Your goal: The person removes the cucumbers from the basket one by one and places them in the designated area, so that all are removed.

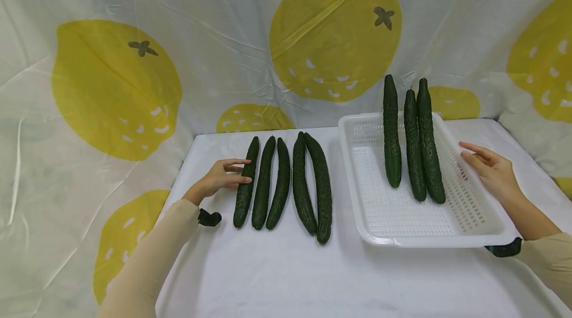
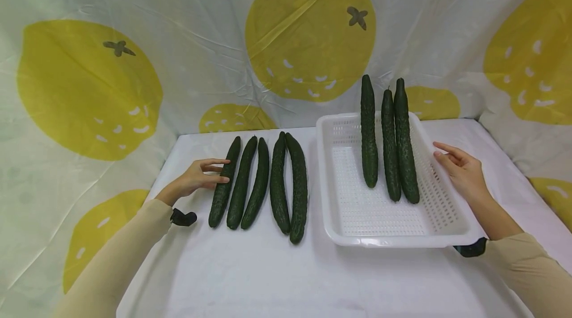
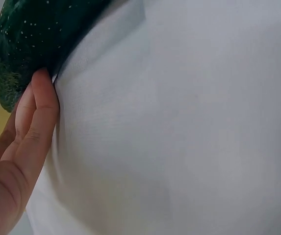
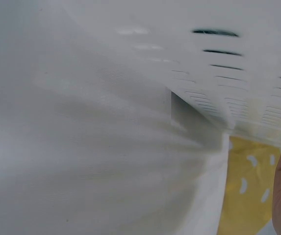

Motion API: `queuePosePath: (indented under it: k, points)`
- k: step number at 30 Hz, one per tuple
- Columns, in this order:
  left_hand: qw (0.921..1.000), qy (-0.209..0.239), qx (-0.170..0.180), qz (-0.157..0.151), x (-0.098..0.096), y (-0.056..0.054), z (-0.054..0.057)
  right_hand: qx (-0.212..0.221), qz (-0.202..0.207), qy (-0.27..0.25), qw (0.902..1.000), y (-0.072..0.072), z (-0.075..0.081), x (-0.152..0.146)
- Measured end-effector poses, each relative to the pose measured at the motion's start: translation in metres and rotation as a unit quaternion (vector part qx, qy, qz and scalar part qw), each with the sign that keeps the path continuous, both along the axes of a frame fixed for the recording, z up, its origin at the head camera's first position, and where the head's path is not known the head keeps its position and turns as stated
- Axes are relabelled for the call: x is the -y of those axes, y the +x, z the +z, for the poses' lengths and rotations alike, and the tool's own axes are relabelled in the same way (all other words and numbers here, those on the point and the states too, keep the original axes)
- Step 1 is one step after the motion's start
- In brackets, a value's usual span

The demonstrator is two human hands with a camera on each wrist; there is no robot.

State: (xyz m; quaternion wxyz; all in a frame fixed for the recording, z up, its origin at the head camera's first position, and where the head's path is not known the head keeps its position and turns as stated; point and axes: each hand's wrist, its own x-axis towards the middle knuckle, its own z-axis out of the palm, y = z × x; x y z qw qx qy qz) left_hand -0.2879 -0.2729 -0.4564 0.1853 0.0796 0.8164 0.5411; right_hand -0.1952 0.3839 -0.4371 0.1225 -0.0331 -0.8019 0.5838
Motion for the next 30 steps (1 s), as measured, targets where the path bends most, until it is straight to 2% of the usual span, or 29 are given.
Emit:
queuePosePath:
  k: [8, 16, 24, 30]
  points:
    - [1.0000, 0.001, 0.005, 0.004, -0.001, 0.003, -0.002, 0.011, -0.001, -0.003, 0.9999, 0.001, 0.001, 0.001]
    - [0.9999, -0.011, 0.004, -0.003, -0.002, 0.003, 0.002, 0.011, -0.002, -0.005, 0.9999, 0.001, 0.001, 0.001]
    - [0.9993, -0.016, 0.009, -0.032, 0.000, 0.001, 0.014, 0.012, 0.003, -0.014, 0.9998, 0.002, 0.003, 0.002]
    - [0.9972, -0.048, 0.004, -0.057, 0.002, -0.002, 0.027, 0.008, 0.001, -0.012, 0.9999, 0.001, 0.002, 0.002]
